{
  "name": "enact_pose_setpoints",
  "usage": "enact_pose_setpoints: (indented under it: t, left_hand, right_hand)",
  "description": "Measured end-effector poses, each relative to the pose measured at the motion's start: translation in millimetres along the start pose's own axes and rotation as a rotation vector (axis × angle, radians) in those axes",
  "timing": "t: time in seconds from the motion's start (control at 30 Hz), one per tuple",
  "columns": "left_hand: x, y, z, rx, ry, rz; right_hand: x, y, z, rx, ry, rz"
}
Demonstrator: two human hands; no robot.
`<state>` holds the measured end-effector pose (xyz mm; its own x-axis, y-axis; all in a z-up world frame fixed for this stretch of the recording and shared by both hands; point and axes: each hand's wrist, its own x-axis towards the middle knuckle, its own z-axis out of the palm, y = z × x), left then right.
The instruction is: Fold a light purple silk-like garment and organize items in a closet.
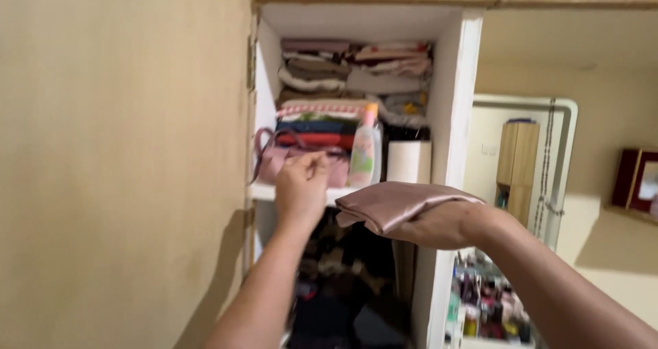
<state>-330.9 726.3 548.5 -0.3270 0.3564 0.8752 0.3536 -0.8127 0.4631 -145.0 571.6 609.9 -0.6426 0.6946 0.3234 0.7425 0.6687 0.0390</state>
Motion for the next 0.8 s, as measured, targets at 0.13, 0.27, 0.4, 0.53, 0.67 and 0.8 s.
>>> enact_pose_setpoints:
  t: [0.13, 0.27, 0.4, 0.53, 0.67, 0.8]
  left_hand:
    - [31.4, -17.9, 28.7, 0.091, -0.013, 0.042]
    - [51.5, -24.9, 50.7, 0.144, -0.065, 0.021]
    - [72.8, -27.4, 69.4, 0.255, -0.09, 0.167]
    - [80.9, -23.3, 72.2, 0.196, -0.077, 0.146]
    - [103.9, -37.6, 69.8, 0.237, -0.103, 0.076]
    - [131.2, -57.6, 61.9, 0.371, -0.081, -0.009]
  right_hand:
    - [25.2, 42.3, -27.6, 0.157, -0.168, 0.188]
    - [53.2, 64.9, -62.2, 0.081, -0.191, 0.007]
    - [78.6, 67.0, -98.6, -0.145, -0.149, 0.346]
    - [108.0, 99.1, -126.0, -0.08, -0.17, 0.184]
    - [124.9, 113.1, -137.2, -0.092, -0.061, 0.118]
    - [140.9, 117.9, -139.7, -0.167, 0.083, 0.574]
